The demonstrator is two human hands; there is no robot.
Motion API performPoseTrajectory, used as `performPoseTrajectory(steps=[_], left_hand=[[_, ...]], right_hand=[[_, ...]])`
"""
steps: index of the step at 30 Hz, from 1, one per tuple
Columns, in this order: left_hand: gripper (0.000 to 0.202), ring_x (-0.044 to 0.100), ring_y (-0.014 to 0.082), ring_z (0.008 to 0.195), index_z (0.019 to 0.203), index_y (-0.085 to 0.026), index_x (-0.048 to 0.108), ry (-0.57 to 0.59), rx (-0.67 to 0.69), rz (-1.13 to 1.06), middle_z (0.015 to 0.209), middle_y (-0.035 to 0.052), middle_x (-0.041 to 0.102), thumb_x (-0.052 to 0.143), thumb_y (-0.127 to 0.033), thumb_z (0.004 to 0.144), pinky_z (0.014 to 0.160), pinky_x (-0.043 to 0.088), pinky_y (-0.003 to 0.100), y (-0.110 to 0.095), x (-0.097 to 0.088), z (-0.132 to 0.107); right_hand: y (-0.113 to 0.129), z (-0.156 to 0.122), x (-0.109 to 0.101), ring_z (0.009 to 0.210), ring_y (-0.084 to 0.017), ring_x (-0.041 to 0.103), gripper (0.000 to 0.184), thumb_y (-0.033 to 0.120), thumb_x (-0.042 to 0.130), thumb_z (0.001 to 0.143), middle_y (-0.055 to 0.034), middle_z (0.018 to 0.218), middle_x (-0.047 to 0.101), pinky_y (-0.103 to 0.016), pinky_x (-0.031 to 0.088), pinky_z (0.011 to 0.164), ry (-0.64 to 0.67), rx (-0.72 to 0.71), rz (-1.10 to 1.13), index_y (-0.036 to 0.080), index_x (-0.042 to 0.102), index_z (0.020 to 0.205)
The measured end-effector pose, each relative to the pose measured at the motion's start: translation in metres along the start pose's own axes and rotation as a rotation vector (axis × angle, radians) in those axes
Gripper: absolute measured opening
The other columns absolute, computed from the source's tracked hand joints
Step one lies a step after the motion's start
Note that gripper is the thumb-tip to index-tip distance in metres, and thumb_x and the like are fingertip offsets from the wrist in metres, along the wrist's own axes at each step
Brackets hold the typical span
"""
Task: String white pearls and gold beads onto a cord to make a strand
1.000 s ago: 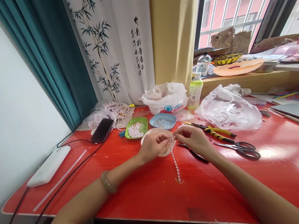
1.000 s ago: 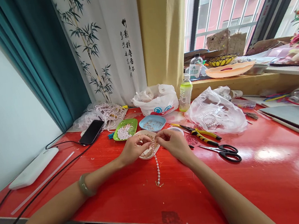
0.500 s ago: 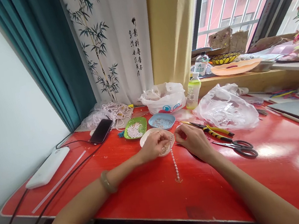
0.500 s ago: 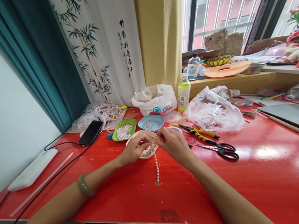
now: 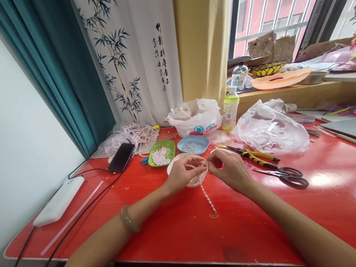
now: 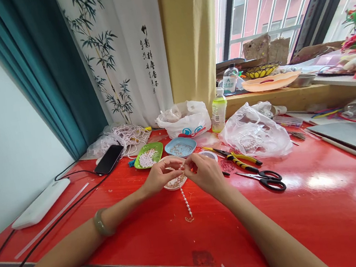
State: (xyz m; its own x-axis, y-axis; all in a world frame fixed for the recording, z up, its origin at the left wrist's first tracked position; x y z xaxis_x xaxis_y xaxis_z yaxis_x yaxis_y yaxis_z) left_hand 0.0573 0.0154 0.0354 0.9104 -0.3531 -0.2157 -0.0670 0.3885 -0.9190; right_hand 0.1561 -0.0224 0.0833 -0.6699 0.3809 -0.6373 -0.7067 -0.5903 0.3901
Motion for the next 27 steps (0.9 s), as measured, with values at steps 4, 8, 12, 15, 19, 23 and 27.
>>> performPoseTrajectory(steps=[4, 8, 12, 15, 19, 23, 27], left_hand=[[0.02, 0.061, 0.018, 0.076, 0.079, -0.014, 0.068, 0.008, -0.039, -0.041, 0.08, 0.0054, 0.068, 0.063, -0.03, 0.068, 0.072, 0.047, 0.028, 0.01, 0.002, 0.002], [0.02, 0.062, 0.0178, 0.075, 0.08, -0.015, 0.069, -0.005, -0.059, -0.056, 0.079, 0.0048, 0.069, 0.063, -0.03, 0.068, 0.071, 0.046, 0.028, 0.015, -0.001, 0.002], [0.02, 0.062, 0.017, 0.072, 0.08, -0.013, 0.069, -0.006, -0.065, -0.06, 0.076, 0.0053, 0.069, 0.064, -0.029, 0.067, 0.07, 0.046, 0.027, 0.014, -0.002, 0.002], [0.018, 0.061, 0.0159, 0.068, 0.076, -0.013, 0.069, -0.001, -0.058, -0.055, 0.072, 0.0045, 0.068, 0.062, -0.028, 0.068, 0.067, 0.046, 0.026, 0.011, -0.001, 0.002], [0.015, 0.059, 0.0151, 0.063, 0.068, -0.013, 0.068, 0.008, -0.057, -0.044, 0.064, 0.0032, 0.065, 0.062, -0.027, 0.068, 0.064, 0.044, 0.025, 0.007, 0.0, 0.001], [0.017, 0.058, 0.0157, 0.065, 0.068, -0.014, 0.068, 0.024, -0.08, -0.076, 0.066, 0.0033, 0.065, 0.063, -0.029, 0.067, 0.065, 0.043, 0.026, 0.01, 0.003, 0.001], [0.022, 0.057, 0.015, 0.064, 0.066, -0.014, 0.067, 0.03, -0.129, -0.156, 0.064, 0.0028, 0.063, 0.065, -0.035, 0.065, 0.066, 0.043, 0.025, 0.017, 0.006, 0.002]], right_hand=[[-0.002, 0.0, 0.004, 0.053, -0.012, 0.05, 0.008, 0.018, 0.048, 0.071, 0.0, 0.058, 0.056, -0.023, 0.038, 0.053, 0.035, 0.042, 0.081, 0.019, 0.052, 0.065], [-0.007, 0.0, 0.01, 0.053, -0.012, 0.052, 0.011, 0.016, 0.047, 0.072, 0.0002, 0.058, 0.059, -0.022, 0.04, 0.051, 0.084, 0.09, 0.148, 0.018, 0.057, 0.067], [-0.01, 0.0, 0.015, 0.052, -0.011, 0.051, 0.013, 0.016, 0.047, 0.073, 0.0002, 0.058, 0.06, -0.021, 0.039, 0.05, 0.118, 0.111, 0.178, 0.018, 0.058, 0.066], [-0.01, 0.0, 0.016, 0.051, -0.011, 0.05, 0.012, 0.016, 0.047, 0.072, 0.0003, 0.057, 0.059, -0.021, 0.038, 0.049, 0.123, 0.108, 0.172, 0.018, 0.056, 0.063], [-0.007, -0.001, 0.016, 0.049, -0.011, 0.047, 0.011, 0.017, 0.048, 0.069, 0.0015, 0.054, 0.055, -0.021, 0.036, 0.048, 0.105, 0.082, 0.139, 0.019, 0.051, 0.059], [-0.004, -0.002, 0.013, 0.051, -0.012, 0.046, 0.01, 0.016, 0.049, 0.066, 0.0009, 0.055, 0.053, -0.023, 0.034, 0.05, 0.052, 0.057, 0.083, 0.02, 0.047, 0.058], [-0.005, -0.001, 0.01, 0.052, -0.012, 0.046, 0.011, 0.016, 0.048, 0.067, 0.0002, 0.057, 0.053, -0.023, 0.034, 0.052, 0.018, 0.043, 0.049, 0.021, 0.046, 0.058]])
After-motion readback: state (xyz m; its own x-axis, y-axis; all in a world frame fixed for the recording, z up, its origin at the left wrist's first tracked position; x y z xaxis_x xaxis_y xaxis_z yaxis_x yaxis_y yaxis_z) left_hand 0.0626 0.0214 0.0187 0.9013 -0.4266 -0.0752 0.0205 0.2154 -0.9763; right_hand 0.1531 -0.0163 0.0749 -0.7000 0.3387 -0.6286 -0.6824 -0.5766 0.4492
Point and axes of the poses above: each hand's wrist, its own z-axis towards the middle knuckle, its own x-axis out of the palm, y = z × x, the point moved 10 cm from there along z, towards the middle knuckle
